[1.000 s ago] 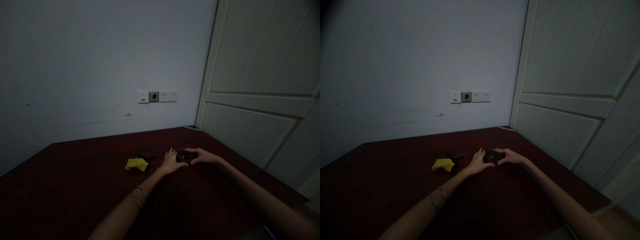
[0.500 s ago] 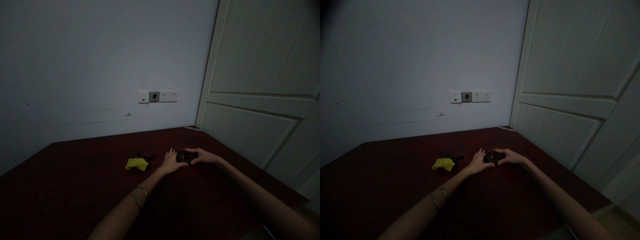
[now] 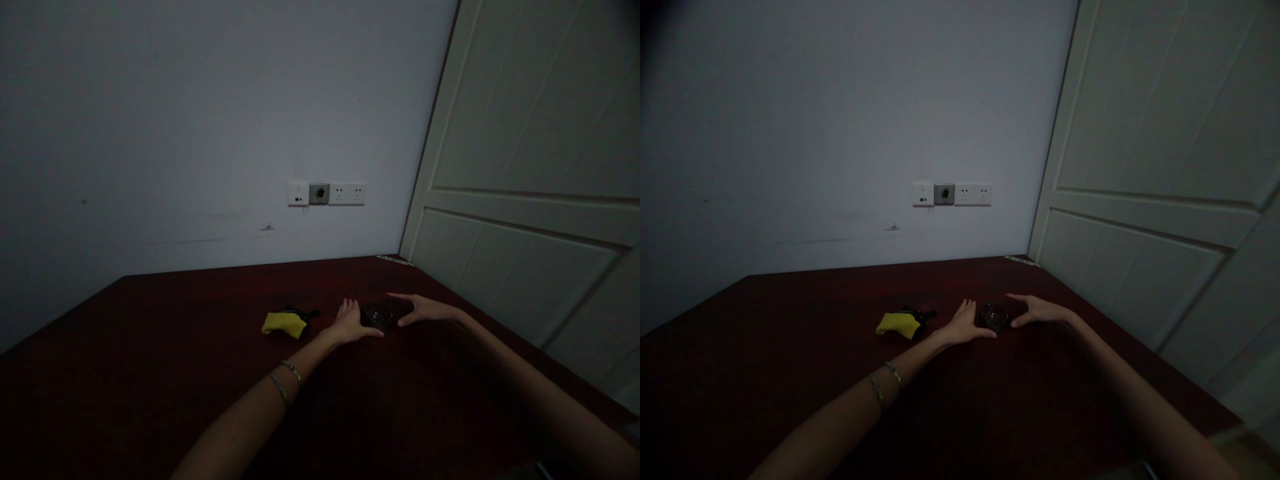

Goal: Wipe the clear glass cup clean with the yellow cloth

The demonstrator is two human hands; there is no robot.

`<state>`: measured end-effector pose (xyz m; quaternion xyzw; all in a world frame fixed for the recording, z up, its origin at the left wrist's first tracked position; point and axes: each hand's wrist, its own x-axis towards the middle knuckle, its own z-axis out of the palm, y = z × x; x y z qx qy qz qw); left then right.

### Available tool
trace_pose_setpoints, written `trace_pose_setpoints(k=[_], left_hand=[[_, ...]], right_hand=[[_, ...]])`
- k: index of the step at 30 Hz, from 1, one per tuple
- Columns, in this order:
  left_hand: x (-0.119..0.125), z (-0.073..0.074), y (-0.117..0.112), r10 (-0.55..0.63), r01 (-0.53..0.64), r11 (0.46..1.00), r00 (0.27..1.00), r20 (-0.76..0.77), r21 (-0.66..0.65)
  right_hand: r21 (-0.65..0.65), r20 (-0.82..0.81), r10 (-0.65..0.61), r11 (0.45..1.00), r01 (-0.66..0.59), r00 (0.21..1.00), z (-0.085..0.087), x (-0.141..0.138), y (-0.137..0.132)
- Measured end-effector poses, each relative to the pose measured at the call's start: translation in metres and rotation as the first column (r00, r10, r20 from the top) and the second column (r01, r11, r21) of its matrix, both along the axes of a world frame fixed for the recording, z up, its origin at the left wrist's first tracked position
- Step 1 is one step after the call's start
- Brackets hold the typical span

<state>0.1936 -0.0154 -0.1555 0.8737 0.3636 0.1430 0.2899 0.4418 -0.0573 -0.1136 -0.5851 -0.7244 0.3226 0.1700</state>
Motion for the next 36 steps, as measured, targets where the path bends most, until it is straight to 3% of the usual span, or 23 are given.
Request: trace_pose_setpoints(k=[3, 6, 9, 14, 18, 24, 30, 36], left_hand=[[-0.015, 0.010, 0.000, 0.002, -0.002, 1.000, 1.000, 0.027, -0.016], [-0.036, 0.026, 0.002, 0.071, -0.074, 0.997, 0.992, 0.108, 0.019], [-0.063, 0.043, 0.010, 0.208, -0.231, 0.968, 0.957, 0.205, 0.100], [-0.124, 0.057, 0.028, 0.422, -0.453, 0.886, 0.877, 0.230, 0.100], [-0.180, 0.050, 0.038, 0.580, -0.613, 0.786, 0.776, 0.248, 0.081], [-0.241, 0.025, 0.045, 0.707, -0.729, 0.680, 0.681, 0.193, 0.079], [-0.246, 0.007, 0.049, 0.709, -0.702, 0.679, 0.703, 0.056, 0.214], [-0.233, -0.006, 0.044, 0.698, -0.630, 0.688, 0.711, -0.091, 0.361]], right_hand=[[0.208, 0.002, -0.114, 0.972, 0.112, 0.993, 0.020, 0.002, 0.004], [0.457, -0.102, -0.225, 0.855, 0.246, 0.969, 0.040, -0.014, 0.015], [0.572, -0.198, -0.258, 0.753, 0.325, 0.946, 0.054, -0.047, 0.029], [0.617, -0.169, -0.159, 0.752, 0.230, 0.973, 0.059, -0.120, 0.056], [0.623, -0.117, -0.077, 0.770, 0.134, 0.990, 0.043, -0.182, 0.074], [0.603, -0.018, -0.048, 0.796, 0.049, 0.999, -0.010, -0.244, 0.087], [0.576, 0.051, -0.123, 0.815, 0.071, 0.991, -0.051, -0.250, 0.089], [0.547, 0.112, -0.180, 0.832, 0.091, 0.977, -0.058, -0.244, 0.086]])
